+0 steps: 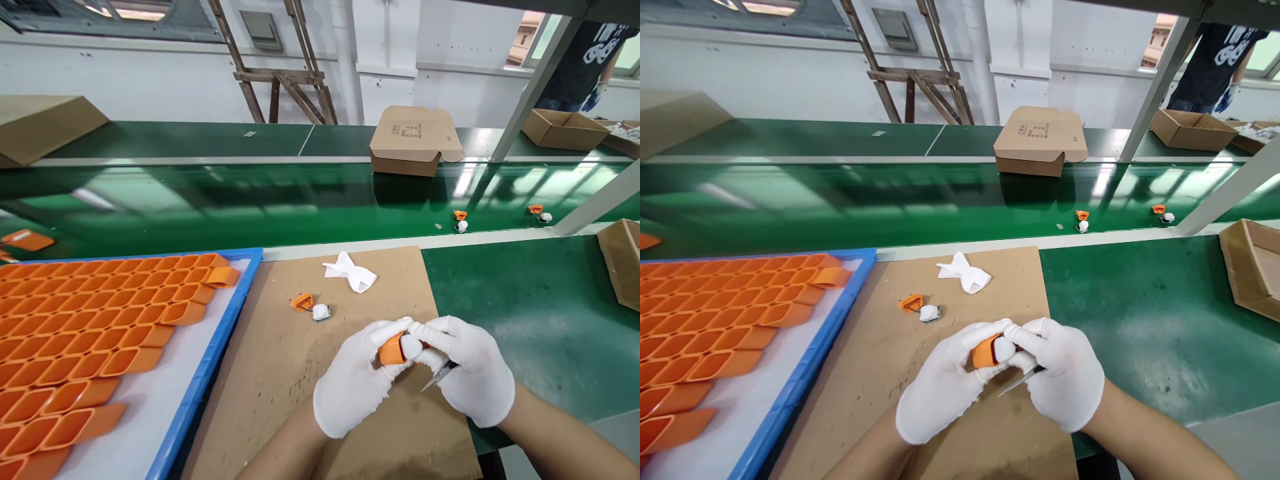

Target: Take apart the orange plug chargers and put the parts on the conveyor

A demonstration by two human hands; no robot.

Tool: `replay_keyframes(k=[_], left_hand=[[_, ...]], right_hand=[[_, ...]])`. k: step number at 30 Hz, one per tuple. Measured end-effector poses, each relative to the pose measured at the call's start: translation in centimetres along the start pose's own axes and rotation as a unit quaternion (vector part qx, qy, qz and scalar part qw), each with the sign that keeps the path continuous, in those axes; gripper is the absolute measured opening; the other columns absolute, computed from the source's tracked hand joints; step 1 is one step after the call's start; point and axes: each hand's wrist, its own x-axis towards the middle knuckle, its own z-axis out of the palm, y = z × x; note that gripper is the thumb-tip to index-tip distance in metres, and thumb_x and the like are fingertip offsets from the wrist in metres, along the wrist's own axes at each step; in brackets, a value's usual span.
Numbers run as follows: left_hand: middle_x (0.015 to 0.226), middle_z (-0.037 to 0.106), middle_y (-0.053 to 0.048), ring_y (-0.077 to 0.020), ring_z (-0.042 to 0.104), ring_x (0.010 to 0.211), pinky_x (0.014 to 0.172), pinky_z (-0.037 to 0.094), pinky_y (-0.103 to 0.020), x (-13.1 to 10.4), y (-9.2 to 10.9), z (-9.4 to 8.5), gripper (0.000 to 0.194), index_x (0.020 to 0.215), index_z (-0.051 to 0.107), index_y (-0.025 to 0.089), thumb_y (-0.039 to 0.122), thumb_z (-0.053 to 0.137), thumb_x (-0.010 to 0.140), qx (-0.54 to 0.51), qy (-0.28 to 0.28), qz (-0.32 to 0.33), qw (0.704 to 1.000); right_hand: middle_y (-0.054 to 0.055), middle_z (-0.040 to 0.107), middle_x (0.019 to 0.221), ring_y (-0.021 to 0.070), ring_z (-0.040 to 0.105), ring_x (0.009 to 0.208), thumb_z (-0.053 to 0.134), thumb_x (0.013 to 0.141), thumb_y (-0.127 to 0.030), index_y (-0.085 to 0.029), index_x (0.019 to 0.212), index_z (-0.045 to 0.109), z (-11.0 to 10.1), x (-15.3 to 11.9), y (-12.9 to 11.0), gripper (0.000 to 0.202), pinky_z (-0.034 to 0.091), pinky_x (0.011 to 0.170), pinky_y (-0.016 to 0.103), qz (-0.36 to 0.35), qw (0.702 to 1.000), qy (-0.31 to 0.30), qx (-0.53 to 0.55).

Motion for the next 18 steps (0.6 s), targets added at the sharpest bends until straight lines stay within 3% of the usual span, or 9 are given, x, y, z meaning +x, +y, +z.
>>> replay_keyframes(k=[3,6,9,13,18], left_hand=[[0.101,0.072,0.002,-0.0117,0.069,0.083,0.076,0.06,-0.022,0.0,0.1,-0.1,0.053,0.124,0.064,0.036,0.007,0.066,0.079,-0.012,0.008,0.022,1.0],[0.099,0.072,0.004,-0.0106,0.069,0.08,0.074,0.06,-0.02,0.0,0.2,-0.1,0.055,0.122,0.065,0.039,0.006,0.067,0.078,-0.018,0.016,0.045,0.999],[0.096,0.073,0.003,-0.0115,0.069,0.079,0.074,0.06,-0.021,0.0,0.1,0.0,0.051,0.12,0.067,0.037,0.008,0.07,0.078,-0.029,0.011,0.035,0.999],[0.097,0.074,0.0,-0.0157,0.071,0.083,0.077,0.062,-0.027,-0.1,-0.2,0.5,0.042,0.118,0.07,0.031,0.02,0.073,0.078,-0.048,0.003,-0.028,0.998],[0.116,0.073,-0.005,-0.0248,0.071,0.1,0.082,0.063,-0.036,-0.2,-0.3,1.2,0.045,0.121,0.069,0.027,0.029,0.074,0.076,-0.039,0.017,-0.145,0.989]], right_hand=[[0.001,0.067,0.087,0.0128,0.061,0.065,0.048,0.07,0.002,-0.025,0.129,0.058,-0.2,0.1,-0.8,0.065,0.048,0.055,0.025,0.0,1.0,0.004,0.006],[0.001,0.068,0.084,0.0134,0.058,0.06,0.047,0.067,0.002,-0.022,0.127,0.059,-0.5,0.4,-1.5,0.065,0.043,0.051,0.027,-0.02,0.998,0.008,-0.058],[0.0,0.069,0.084,0.0145,0.057,0.06,0.049,0.069,-0.001,-0.022,0.124,0.062,-0.6,0.6,-1.9,0.06,0.042,0.052,0.028,-0.006,0.997,0.0,-0.08],[-0.001,0.071,0.088,0.0136,0.059,0.06,0.052,0.066,-0.005,-0.024,0.123,0.064,-0.8,0.6,-2.2,0.061,0.042,0.052,0.028,0.045,0.996,-0.041,-0.061],[0.003,0.074,0.095,0.0177,0.058,0.05,0.054,0.065,-0.007,-0.016,0.131,0.061,-0.7,1.0,-3.9,0.067,0.031,0.041,0.036,0.025,0.952,-0.091,-0.292]])
